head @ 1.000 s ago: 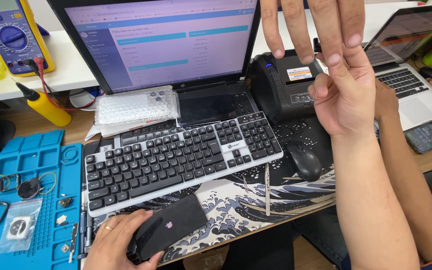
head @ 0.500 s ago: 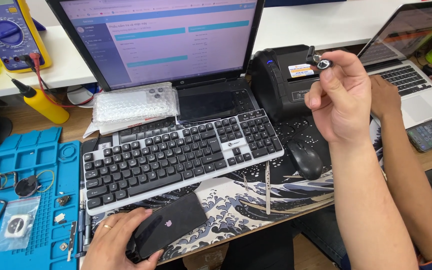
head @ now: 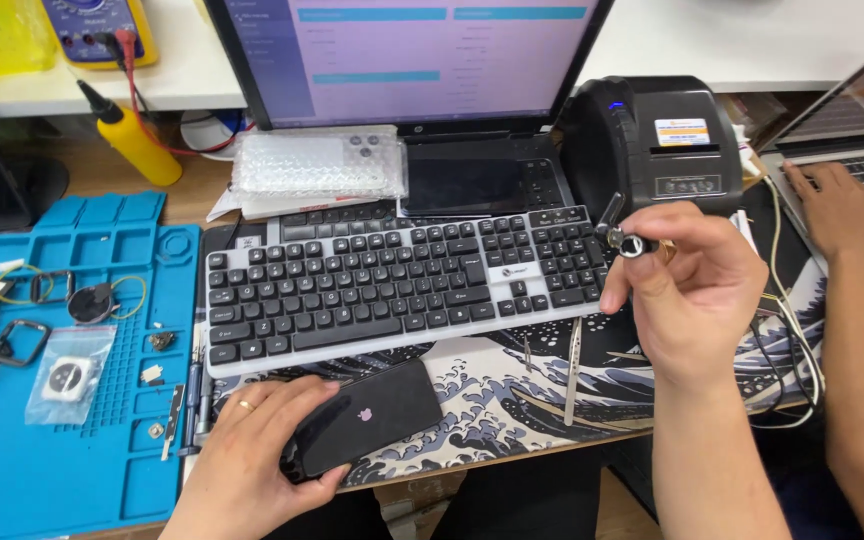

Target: A person is repairing a smartphone by opening its casing and carefully inspecting and manipulating internal components and small electronic modules.

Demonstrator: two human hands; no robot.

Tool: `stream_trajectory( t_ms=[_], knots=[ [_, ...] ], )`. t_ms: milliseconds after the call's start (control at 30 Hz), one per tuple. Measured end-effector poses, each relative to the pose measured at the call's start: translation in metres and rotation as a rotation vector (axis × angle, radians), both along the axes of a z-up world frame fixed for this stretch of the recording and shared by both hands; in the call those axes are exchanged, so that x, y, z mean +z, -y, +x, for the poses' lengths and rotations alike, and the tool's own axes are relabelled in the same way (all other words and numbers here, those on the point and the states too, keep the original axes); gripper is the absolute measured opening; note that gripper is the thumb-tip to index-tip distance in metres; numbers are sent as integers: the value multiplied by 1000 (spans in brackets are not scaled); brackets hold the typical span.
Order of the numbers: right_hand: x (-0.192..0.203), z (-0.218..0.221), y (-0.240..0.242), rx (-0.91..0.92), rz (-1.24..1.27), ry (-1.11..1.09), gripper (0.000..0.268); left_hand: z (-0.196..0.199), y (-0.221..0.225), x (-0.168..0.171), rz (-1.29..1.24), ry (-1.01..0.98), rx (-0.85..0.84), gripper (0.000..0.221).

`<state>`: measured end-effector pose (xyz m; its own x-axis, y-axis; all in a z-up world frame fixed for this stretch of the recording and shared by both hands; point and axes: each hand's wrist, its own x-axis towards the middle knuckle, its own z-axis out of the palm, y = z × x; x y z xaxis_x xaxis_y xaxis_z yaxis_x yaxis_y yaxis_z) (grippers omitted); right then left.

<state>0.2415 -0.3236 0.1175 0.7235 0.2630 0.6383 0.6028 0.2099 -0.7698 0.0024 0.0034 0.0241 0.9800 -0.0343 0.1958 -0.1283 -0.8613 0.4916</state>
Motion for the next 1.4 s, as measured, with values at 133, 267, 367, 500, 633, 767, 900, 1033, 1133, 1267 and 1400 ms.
stream_trajectory(
  t_ms=[133, 267, 367, 500, 633, 767, 900, 1033, 1133, 1267, 1400],
  knots=[
    [-25, -29, -23, 7, 17, -37, 17, 1, 2, 10, -9, 53, -8, 75],
    [-55, -63, -45, 98, 47, -97, 17, 1, 0, 12, 3, 82, -25, 73],
    [-74, -81, -58, 166, 42, -158, 17, 1, -1, 12, -3, 82, -37, 70],
    [-92, -92, -62, 166, 29, -223, 19, 2, -4, 11, 14, 119, -72, 68],
    [-107, -102, -55, 149, -21, -267, 19, 1, -7, 9, 1, 149, -72, 66],
    [-117, -118, -51, 97, -109, -270, 18, -1, -10, 4, -14, 136, -74, 72],
    [-124, -123, -46, 86, -126, -273, 22, -1, -12, 5, 9, 132, -116, 78],
    [-121, -120, -51, 142, -115, -274, 20, 0, -4, 13, 78, 224, -119, 63],
    [-117, -128, -59, 206, -126, -273, 17, 0, 15, 9, 14, 348, -80, 43],
    [-112, -149, -71, 209, -201, -305, 17, -1, 32, -3, -175, 403, -67, 42],
    [-111, -157, -81, 254, -275, -198, 16, -7, 28, -11, -371, 378, -21, 52]
  ],
)
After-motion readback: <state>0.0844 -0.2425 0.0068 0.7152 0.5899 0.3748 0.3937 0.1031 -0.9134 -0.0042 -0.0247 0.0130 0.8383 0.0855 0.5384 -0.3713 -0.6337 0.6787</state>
